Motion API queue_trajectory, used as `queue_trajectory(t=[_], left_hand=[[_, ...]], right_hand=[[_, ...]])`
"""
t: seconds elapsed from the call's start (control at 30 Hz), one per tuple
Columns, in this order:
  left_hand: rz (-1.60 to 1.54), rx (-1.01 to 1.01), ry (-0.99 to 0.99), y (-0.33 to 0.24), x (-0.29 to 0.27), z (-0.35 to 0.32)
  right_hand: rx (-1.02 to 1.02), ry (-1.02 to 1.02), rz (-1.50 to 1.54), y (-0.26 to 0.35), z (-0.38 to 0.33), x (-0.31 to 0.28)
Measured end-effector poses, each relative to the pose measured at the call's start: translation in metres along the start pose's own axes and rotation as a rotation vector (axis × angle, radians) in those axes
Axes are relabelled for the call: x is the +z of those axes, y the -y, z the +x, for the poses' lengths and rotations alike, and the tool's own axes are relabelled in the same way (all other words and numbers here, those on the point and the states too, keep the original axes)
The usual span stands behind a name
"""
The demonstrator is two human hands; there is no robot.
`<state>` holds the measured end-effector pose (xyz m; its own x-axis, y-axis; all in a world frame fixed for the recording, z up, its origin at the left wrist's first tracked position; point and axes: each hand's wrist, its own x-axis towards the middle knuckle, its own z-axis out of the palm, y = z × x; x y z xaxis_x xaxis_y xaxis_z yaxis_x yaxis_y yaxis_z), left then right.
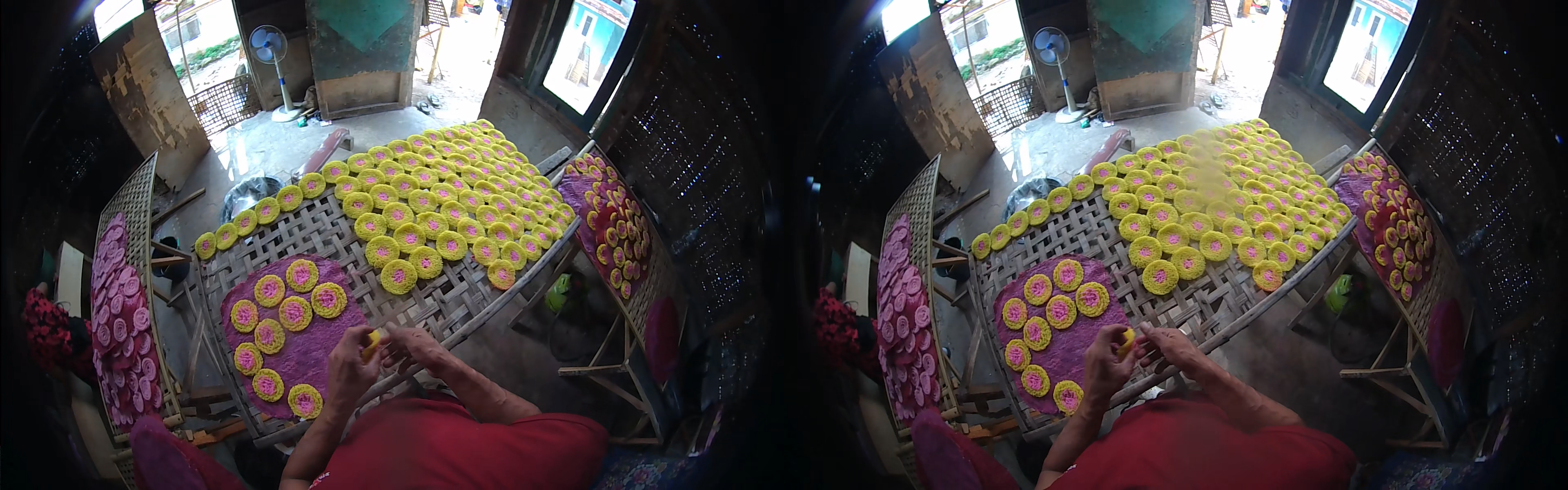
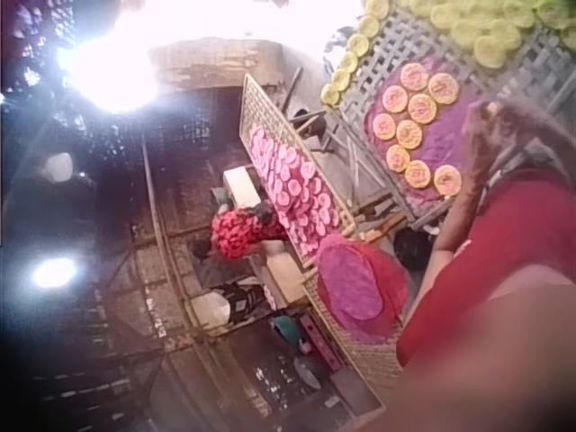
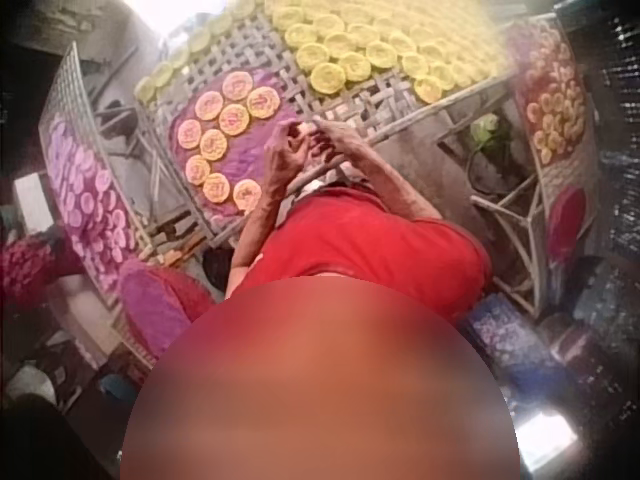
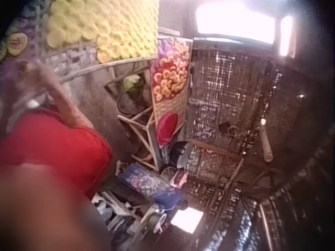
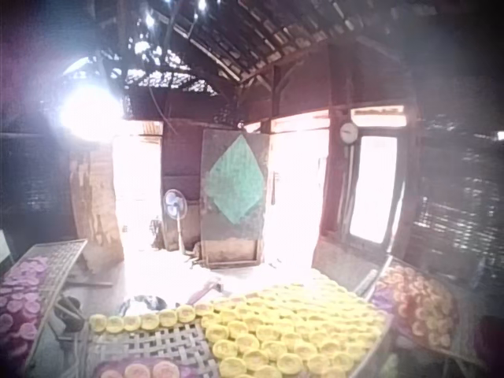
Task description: The person repeatedly picks up small yellow circular items and places them onto a large pink circular mat on a woven bamboo table. They arrange the yellow circles in rows and occasionally adjust their positions. Another person is visible in the background working at a separate table.
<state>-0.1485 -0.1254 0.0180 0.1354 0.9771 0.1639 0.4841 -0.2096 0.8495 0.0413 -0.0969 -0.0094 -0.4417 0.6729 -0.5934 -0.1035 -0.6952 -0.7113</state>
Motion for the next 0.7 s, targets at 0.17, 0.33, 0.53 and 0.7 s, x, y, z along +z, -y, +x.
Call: queue_trajectory(t=[0.17,0.33,0.53,0.7], left_hand=[[0.070,0.344,0.116,0.010,0.017,0.027],[0.549,0.310,-0.391,0.090,-0.020,0.063],[0.772,0.154,-0.234,0.114,-0.033,0.059],[0.592,-0.010,-0.200,0.098,-0.028,0.068]], right_hand=[[-0.312,-0.211,0.045,0.010,0.013,-0.050],[-0.579,-0.610,-0.391,0.034,0.023,-0.124],[-0.656,-1.018,-0.829,0.043,0.037,-0.169],[-0.723,-1.208,-1.006,0.036,0.049,-0.186]])
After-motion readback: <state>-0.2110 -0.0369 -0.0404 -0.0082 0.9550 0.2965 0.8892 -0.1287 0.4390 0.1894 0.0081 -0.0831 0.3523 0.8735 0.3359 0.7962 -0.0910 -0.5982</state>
